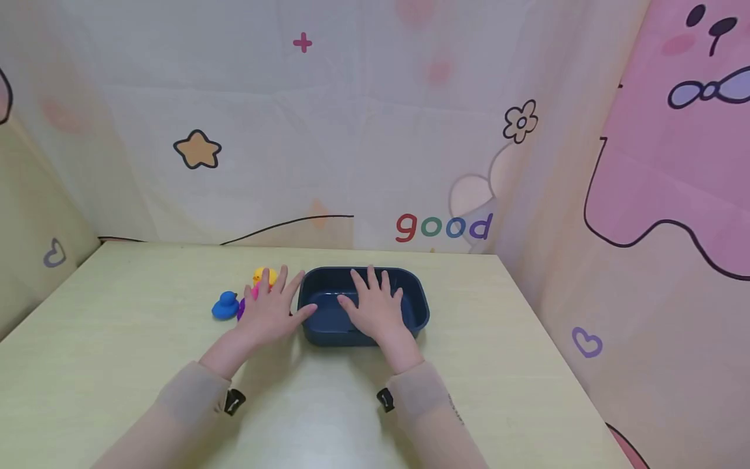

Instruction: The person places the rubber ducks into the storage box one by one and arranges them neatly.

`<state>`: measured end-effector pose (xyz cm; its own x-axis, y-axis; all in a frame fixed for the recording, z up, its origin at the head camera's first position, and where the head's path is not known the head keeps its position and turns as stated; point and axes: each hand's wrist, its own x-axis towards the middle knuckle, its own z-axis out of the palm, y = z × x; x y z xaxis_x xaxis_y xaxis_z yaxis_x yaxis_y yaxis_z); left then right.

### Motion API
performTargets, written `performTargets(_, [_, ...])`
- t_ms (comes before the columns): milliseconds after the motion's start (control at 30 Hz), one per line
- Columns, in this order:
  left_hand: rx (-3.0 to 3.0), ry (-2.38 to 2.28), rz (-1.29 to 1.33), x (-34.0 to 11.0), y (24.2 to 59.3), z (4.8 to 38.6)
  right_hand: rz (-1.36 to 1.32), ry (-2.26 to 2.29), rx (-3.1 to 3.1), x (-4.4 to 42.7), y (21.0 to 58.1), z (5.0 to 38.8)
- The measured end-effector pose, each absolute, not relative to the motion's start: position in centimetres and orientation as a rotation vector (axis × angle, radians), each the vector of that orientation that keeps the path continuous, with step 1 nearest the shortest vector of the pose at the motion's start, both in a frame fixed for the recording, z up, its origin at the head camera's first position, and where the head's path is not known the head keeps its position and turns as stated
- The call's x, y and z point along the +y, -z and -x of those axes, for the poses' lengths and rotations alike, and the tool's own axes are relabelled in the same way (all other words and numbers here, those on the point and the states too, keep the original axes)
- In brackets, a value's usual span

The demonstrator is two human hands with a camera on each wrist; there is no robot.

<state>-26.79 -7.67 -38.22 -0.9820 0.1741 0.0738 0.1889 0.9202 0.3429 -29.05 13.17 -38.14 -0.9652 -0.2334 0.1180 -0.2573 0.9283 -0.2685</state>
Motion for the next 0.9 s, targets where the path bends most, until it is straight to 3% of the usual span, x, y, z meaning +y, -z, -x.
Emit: performTargets(900, [-2.864, 0.935, 0.279, -11.0, 37.6, 28.7, -0.113, -0.726, -2.910, 23.0, 36.4, 32.2])
